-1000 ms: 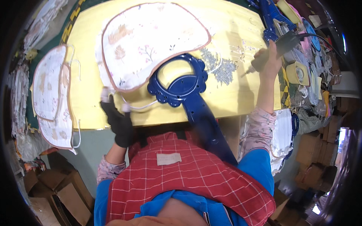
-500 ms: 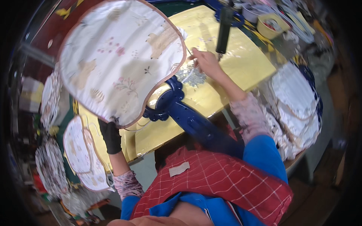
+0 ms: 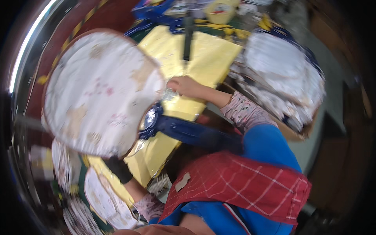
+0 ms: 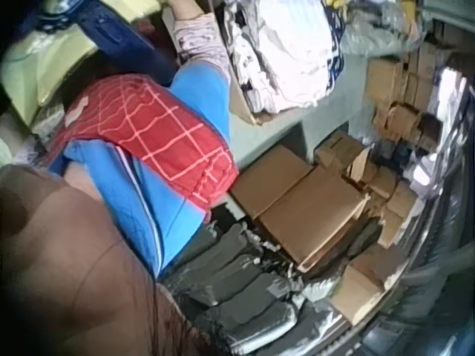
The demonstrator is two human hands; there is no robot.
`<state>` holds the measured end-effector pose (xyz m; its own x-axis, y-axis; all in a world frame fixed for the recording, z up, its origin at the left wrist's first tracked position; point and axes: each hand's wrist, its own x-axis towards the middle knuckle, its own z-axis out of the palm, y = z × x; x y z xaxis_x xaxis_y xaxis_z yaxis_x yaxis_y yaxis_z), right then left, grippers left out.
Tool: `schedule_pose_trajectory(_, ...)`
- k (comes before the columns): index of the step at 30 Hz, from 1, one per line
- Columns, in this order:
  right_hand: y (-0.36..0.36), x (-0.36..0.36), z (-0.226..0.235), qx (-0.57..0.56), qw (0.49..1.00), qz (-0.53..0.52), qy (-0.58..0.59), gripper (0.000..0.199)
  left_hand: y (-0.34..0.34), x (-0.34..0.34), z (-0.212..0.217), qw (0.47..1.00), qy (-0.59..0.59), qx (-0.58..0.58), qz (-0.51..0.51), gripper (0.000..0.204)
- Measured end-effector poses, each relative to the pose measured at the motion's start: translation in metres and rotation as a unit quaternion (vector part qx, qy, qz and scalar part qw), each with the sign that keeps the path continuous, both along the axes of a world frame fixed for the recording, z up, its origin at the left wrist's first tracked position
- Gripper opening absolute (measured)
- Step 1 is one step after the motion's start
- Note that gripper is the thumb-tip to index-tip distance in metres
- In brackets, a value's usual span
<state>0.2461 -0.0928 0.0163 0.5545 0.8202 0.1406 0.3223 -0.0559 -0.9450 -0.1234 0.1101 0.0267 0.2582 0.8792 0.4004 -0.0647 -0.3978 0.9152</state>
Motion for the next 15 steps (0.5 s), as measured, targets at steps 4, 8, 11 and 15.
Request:
schedule_pose_trajectory(4,-0.135,-0.024,-0.054,-0.264,0.929,0.254,0.044,0.064,-0.045,0.056,0.054,0.997,0.033,0.018,0.073,0.057)
schedule_pose_trajectory(8,-0.239,-0.106,-0.098,-0.137,0.953,0.027,0.270,0.057,0.005,0.129,0.039,0.778,0.220,0.585,0.068,0.018)
schedule_pose_trajectory(11,-0.254,-0.123,-0.103,-0.050,0.935,-0.137,0.324,0.054,-0.031,0.229,0.020,0.903,0.107,0.365,-0.199,0.025)
schedule_pose_trajectory(15,-0.268,-0.106,-0.091,0.045,0.883,-0.305,0.353,0.045,-0.111,0.290,0.062,0.768,0.184,0.442,-0.426,0.046)
